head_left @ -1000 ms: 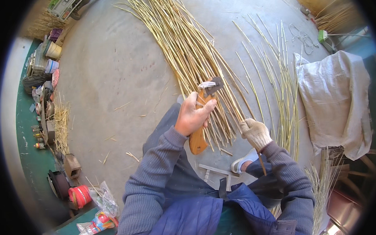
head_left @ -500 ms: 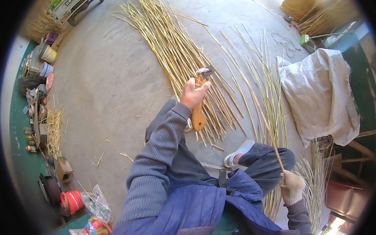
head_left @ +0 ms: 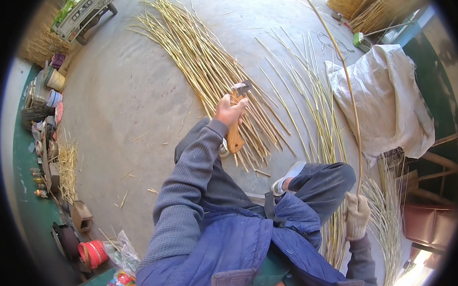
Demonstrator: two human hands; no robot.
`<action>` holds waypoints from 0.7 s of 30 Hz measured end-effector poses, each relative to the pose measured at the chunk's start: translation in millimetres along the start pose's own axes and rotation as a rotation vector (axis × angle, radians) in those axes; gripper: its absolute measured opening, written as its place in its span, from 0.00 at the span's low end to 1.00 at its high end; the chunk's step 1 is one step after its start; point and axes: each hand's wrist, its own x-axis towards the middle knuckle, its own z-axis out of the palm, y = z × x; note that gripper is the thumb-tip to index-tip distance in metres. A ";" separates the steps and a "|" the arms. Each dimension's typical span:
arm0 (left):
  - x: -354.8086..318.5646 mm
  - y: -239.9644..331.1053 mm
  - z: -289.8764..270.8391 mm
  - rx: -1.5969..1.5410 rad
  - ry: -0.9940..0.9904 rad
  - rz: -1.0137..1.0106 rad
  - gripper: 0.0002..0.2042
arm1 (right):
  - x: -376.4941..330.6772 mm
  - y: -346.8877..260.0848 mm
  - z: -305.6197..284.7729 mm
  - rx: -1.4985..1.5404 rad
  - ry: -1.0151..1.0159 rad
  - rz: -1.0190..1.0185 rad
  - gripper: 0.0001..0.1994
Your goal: The person sits cross-legged on the floor and uses pruning shears to trim the ends of thin wooden sticks one by one. They repeatedly pick up a stick, cut it, and place it on a growing pile.
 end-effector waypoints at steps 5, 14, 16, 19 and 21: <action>-74.4 34.6 17.3 -0.008 -0.228 -0.062 0.17 | 45.3 -85.5 61.8 0.265 -0.260 0.047 0.17; -225.9 59.0 7.5 0.035 -0.634 -0.201 0.28 | 134.4 -177.4 186.2 0.454 -0.346 -0.283 0.22; -242.3 53.0 5.1 0.075 -0.618 -0.234 0.22 | 141.0 -178.7 200.6 0.451 -0.347 -0.347 0.24; -253.5 43.4 2.3 0.115 -0.606 -0.198 0.18 | 145.0 -183.6 210.8 0.427 -0.342 -0.393 0.24; -254.6 47.8 5.0 0.122 -0.593 -0.219 0.19 | 144.3 -182.4 216.5 0.447 -0.299 -0.429 0.26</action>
